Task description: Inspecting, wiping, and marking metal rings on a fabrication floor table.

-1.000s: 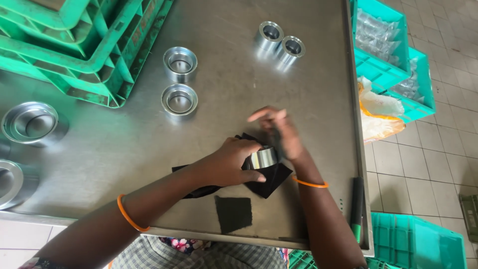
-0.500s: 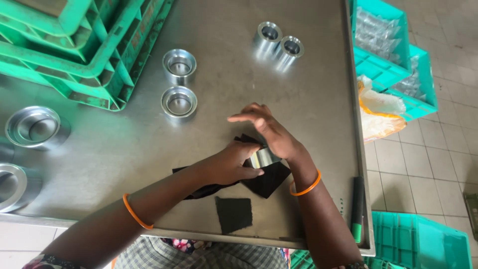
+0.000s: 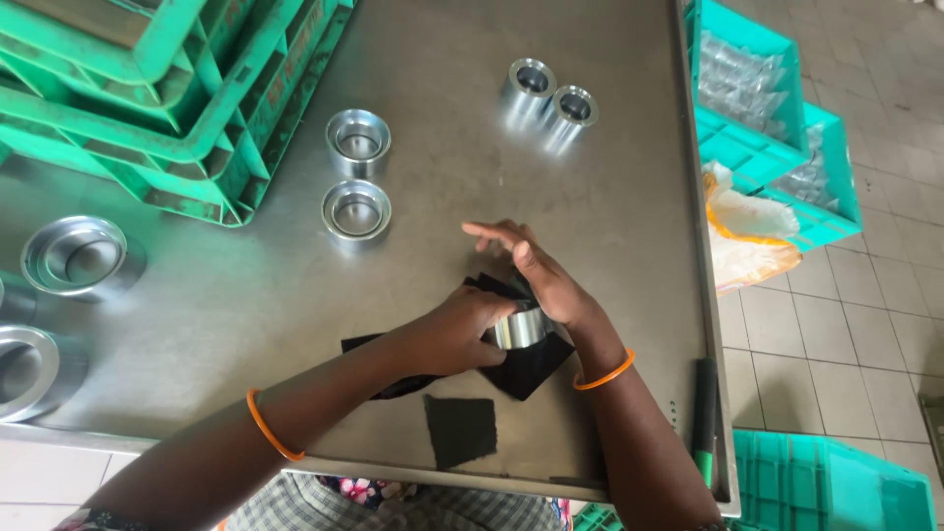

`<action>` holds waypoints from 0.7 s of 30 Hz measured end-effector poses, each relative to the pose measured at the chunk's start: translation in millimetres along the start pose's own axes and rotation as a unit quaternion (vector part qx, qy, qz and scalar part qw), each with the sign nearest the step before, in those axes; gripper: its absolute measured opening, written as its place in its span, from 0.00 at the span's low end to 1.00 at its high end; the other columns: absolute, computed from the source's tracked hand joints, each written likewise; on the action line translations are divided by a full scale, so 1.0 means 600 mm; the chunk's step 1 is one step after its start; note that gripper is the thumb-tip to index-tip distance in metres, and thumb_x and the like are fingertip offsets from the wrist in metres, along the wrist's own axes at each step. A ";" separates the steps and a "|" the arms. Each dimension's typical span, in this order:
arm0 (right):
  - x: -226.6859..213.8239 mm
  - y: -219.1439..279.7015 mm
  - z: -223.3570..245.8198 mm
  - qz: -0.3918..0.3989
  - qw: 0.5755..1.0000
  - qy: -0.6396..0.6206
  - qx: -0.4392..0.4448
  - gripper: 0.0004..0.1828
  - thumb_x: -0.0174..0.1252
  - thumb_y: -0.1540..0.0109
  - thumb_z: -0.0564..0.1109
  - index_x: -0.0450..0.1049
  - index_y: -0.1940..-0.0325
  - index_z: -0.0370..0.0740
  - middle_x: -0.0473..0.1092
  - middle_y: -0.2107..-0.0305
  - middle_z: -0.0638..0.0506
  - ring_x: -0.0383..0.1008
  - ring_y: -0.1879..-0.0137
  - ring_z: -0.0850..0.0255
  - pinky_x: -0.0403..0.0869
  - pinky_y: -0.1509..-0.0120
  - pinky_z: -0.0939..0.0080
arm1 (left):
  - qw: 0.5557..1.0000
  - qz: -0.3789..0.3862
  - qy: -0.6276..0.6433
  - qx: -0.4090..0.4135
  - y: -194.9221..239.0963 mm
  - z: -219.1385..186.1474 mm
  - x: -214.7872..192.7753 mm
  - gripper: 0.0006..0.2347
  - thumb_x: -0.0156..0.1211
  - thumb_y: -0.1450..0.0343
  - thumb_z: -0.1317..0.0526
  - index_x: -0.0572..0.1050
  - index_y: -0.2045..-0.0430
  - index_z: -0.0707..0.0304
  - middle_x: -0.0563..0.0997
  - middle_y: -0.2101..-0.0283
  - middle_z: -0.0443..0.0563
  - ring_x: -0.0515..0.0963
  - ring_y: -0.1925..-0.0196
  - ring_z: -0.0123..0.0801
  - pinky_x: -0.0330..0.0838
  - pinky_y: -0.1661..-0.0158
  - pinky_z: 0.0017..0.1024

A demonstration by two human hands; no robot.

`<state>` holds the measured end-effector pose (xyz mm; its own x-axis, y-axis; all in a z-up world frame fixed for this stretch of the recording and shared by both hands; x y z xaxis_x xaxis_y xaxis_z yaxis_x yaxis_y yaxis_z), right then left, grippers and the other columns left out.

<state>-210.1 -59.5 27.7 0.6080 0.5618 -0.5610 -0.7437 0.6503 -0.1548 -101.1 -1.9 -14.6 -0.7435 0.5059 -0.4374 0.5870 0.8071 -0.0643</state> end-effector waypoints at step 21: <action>-0.037 0.028 -0.041 -0.204 0.919 0.335 -0.046 0.18 0.49 0.27 0.56 0.77 0.44 0.45 0.73 0.60 0.48 0.73 0.56 0.54 0.71 0.53 0.54 | 0.969 -0.023 0.246 0.002 0.005 0.014 -0.022 0.20 0.68 0.33 0.61 0.71 0.49 0.69 0.80 0.57 0.49 0.79 0.53 0.27 0.74 0.51 0.30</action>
<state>-243.0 -73.5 17.8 0.5574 -0.1800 -0.8105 -0.5301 0.6742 -0.5142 -87.0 -8.9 -16.6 -0.8312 0.5541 0.0462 0.5500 0.8315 -0.0780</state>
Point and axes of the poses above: each hand's wrist, its own y-axis away from the middle knuckle, its own x-axis out of the palm, z = x × y, the point moved 5 cm from there along -y, towards the middle knuckle
